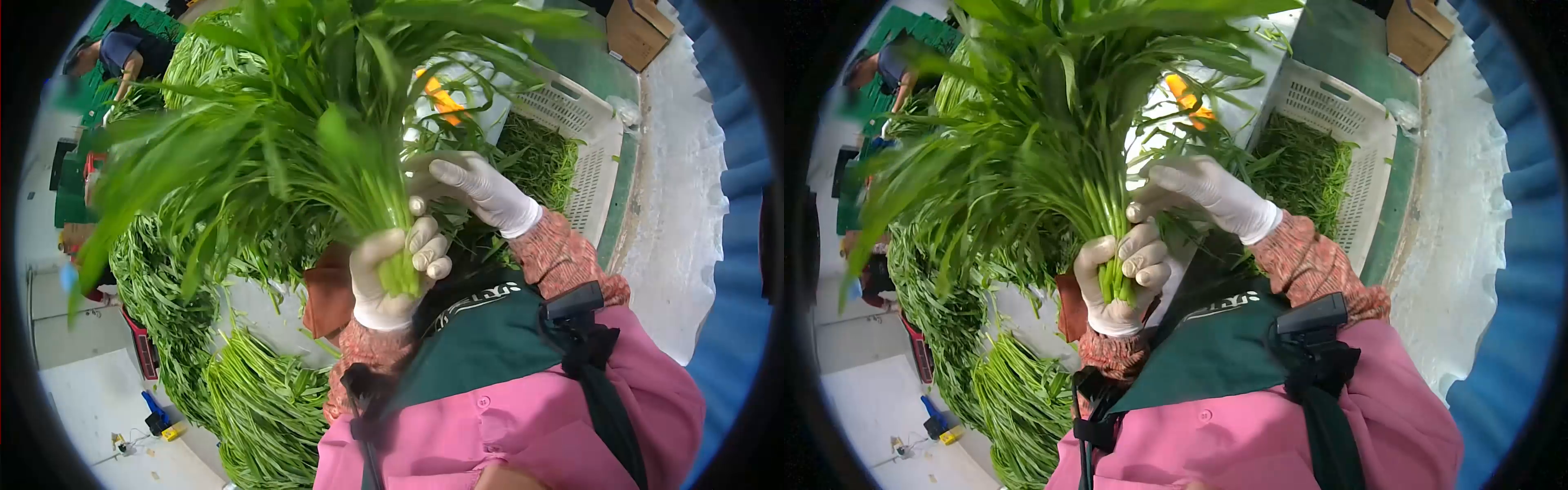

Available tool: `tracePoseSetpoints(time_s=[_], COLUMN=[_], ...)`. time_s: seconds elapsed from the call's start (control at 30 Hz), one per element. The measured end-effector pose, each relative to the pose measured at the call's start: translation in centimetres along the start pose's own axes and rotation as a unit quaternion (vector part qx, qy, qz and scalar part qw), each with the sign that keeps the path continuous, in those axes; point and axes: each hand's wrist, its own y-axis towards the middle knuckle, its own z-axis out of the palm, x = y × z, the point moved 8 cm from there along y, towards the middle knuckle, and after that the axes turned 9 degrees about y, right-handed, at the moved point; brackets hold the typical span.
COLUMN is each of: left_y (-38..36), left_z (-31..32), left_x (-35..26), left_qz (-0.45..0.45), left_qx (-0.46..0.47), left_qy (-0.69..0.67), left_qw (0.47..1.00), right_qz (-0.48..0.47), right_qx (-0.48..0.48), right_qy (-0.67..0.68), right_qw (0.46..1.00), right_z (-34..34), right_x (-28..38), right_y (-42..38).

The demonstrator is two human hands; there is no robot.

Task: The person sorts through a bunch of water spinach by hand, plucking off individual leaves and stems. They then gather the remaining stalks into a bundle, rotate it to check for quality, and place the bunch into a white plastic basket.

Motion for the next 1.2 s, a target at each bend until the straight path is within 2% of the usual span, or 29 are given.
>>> tracePoseSetpoints(time_s=[0.07,0.1,0.13,0.23,0.33,0.47,0.6,0.77,0.93,1.0,1.07,1.13,1.2], left_y=[-0.2,-0.2,-0.1,0.1,0.0,-0.3,-0.4,-0.4,-0.4,-0.3,-0.2,-0.2,-0.3], left_z=[-0.1,-0.2,-0.1,0.1,0.5,0.4,0.7,0.8,0.6,0.5,0.4,0.4,0.4], left_x=[0.7,1.0,1.2,1.5,1.6,1.5,1.7,2.4,1.9,2.0,2.3,2.7,2.8], left_qz=[-0.023,-0.03,-0.038,-0.043,-0.042,-0.036,-0.034,-0.055,-0.034,-0.037,-0.046,-0.054,-0.057], left_qx=[0.001,0.005,0.01,0.003,0.003,0.046,0.063,0.08,0.067,0.071,0.07,0.072,0.072], left_qy=[-0.049,-0.068,-0.088,-0.087,-0.077,-0.113,-0.146,-0.17,-0.203,-0.198,-0.19,-0.179,-0.173], left_qw=[0.999,0.997,0.995,0.995,0.996,0.992,0.987,0.981,0.976,0.977,0.978,0.98,0.981], right_qz=[-0.019,-0.041,-0.044,-0.055,-0.033,-0.088,-0.069,-0.124,-0.288,-0.284,-0.237,-0.134,-0.088], right_qx=[-0.062,-0.063,-0.082,-0.139,-0.157,-0.143,-0.131,-0.191,-0.216,-0.248,-0.26,-0.24,-0.209], right_qy=[-0.107,-0.08,-0.122,-0.282,-0.255,-0.075,-0.129,-0.163,-0.146,-0.168,-0.193,-0.243,-0.315], right_qw=[0.992,0.994,0.988,0.948,0.954,0.983,0.981,0.96,0.921,0.911,0.916,0.93,0.922], right_z=[-1.3,0.2,0.4,1.3,2.0,1.6,0.1,-1.3,-1.4,-2.1,-1.4,-1.3,-0.5], right_x=[0.6,2.0,2.2,3.9,3.8,2.8,2.4,4.9,8.3,8.3,8.1,6.1,5.5], right_y=[-0.7,-1.3,-1.4,-1.1,0.0,-0.4,-0.7,-0.4,-3.3,-3.8,-2.8,-1.2,-0.2])
